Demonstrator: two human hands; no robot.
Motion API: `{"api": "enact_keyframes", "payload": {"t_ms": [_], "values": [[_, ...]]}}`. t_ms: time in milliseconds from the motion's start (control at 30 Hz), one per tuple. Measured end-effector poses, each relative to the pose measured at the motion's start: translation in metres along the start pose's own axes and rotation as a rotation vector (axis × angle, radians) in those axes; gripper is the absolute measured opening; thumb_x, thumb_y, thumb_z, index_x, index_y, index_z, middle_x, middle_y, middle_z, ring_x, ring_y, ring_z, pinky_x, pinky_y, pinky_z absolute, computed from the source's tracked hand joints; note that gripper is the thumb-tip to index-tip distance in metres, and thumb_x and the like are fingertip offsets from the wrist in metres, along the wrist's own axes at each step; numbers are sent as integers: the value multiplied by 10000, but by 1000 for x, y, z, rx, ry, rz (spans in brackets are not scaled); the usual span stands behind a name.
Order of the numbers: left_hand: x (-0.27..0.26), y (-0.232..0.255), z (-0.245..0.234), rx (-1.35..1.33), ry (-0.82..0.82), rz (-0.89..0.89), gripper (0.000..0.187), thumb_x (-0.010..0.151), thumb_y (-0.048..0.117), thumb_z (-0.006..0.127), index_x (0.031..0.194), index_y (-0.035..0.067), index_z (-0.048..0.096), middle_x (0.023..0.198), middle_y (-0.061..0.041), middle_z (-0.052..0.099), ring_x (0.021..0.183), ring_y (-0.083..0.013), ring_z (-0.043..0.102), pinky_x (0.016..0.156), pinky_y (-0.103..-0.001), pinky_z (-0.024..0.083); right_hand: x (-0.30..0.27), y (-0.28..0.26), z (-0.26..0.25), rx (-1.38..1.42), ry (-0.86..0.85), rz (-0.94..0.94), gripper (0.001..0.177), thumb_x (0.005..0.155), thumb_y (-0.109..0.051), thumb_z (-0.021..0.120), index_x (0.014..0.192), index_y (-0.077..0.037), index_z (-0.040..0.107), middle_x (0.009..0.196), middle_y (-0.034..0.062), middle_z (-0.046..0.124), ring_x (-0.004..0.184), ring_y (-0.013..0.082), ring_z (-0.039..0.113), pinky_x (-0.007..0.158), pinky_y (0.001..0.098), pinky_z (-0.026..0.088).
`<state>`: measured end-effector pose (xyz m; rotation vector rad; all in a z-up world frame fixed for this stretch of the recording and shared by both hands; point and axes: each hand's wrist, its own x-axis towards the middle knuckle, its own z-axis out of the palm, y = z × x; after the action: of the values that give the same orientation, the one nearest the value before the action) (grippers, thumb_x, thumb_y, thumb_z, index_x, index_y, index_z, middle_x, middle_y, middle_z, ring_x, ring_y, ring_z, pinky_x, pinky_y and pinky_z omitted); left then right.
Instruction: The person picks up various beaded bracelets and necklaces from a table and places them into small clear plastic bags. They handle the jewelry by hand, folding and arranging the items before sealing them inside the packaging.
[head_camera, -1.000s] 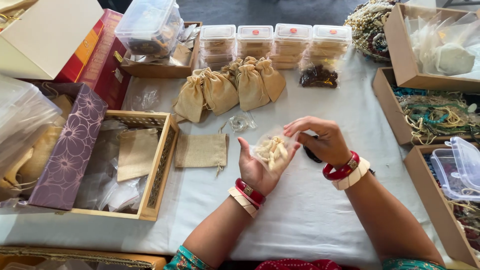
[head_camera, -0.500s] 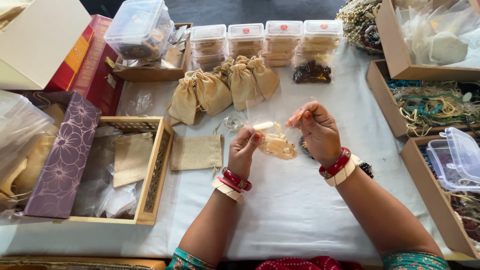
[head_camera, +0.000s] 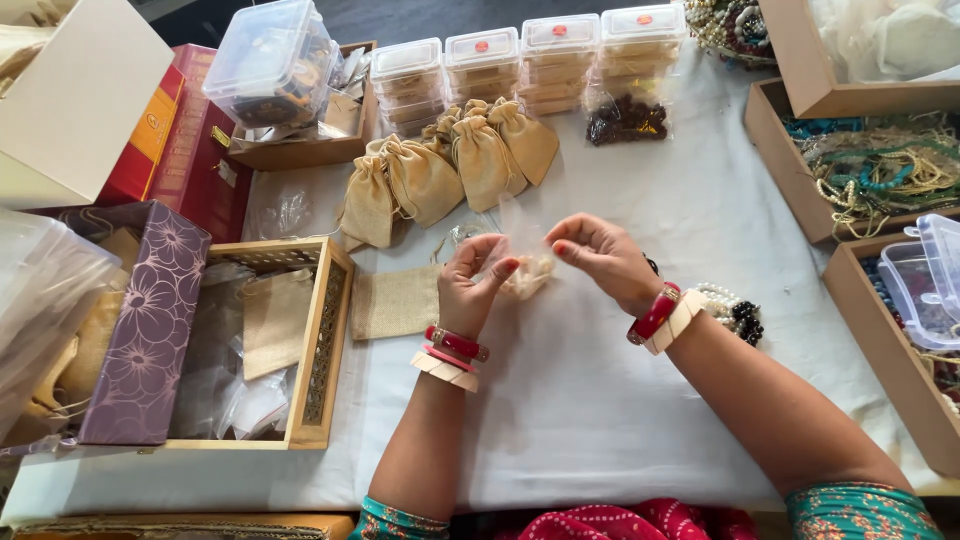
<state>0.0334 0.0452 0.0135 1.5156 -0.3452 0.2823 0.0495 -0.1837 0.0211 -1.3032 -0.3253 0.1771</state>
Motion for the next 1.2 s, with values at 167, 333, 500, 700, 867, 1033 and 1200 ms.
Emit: {"api": "enact_keyframes", "payload": {"t_ms": [167, 333, 500, 700, 867, 1033, 1200], "values": [[3, -55, -13, -334, 245, -94, 176, 1020, 210, 691, 1005, 37, 716, 864, -51, 744, 788, -136, 692, 730, -269, 572, 12, 30, -29, -136, 102, 27, 94, 996, -98, 642, 1062, -31, 652, 991, 47, 699, 951, 116, 654, 900, 283, 540], [6, -50, -20, -439, 380, -167, 136, 1018, 186, 663, 976, 58, 685, 833, -58, 727, 740, -154, 682, 693, -277, 561, 11, 7, -27, -147, 344, -31, 128, 1103, -160, 593, 1120, -34, 604, 1025, 119, 723, 969, 167, 661, 893, 283, 511], [0, -46, -7, -728, 214, -185, 144, 1053, 193, 639, 992, 65, 668, 878, -48, 697, 792, -161, 684, 759, -321, 588, 5, 6, 13, -250, -80, 164, 631, 823, -86, 781, 1372, -198, 491, 1272, -7, 628, 1160, 49, 606, 986, 255, 524], [5, 9, 2, -708, 20, -490, 328, 851, 381, 711, 1090, 159, 677, 1033, -30, 775, 917, -145, 750, 774, -326, 609, -3, 22, -2, -149, 7, 154, 311, 948, -46, 793, 1174, 87, 626, 1059, 117, 700, 970, 173, 639, 845, 324, 531], [-6, -49, 1, -538, -72, -367, 352, 907, 269, 793, 1156, 46, 682, 1076, -63, 729, 963, -160, 714, 851, -326, 587, -5, -22, 18, -3, -114, 99, 349, 864, -54, 737, 1196, -68, 629, 1076, 3, 702, 996, 79, 665, 873, 258, 564], [-10, -51, 4, -488, -62, -330, 346, 1030, 271, 767, 1181, -29, 683, 1068, -103, 735, 960, -168, 697, 859, -321, 570, -1, 17, -5, -35, -87, 197, 248, 914, -90, 714, 1148, -23, 664, 1073, 30, 711, 965, 82, 665, 837, 249, 557], [-2, -7, 12, -378, -215, -323, 557, 803, 138, 817, 1307, 82, 587, 1024, -8, 722, 962, -117, 698, 842, -267, 591, -4, 0, 1, 166, 25, 107, 180, 967, -115, 715, 1085, 6, 656, 1013, 75, 723, 918, 149, 684, 833, 305, 558]]}}
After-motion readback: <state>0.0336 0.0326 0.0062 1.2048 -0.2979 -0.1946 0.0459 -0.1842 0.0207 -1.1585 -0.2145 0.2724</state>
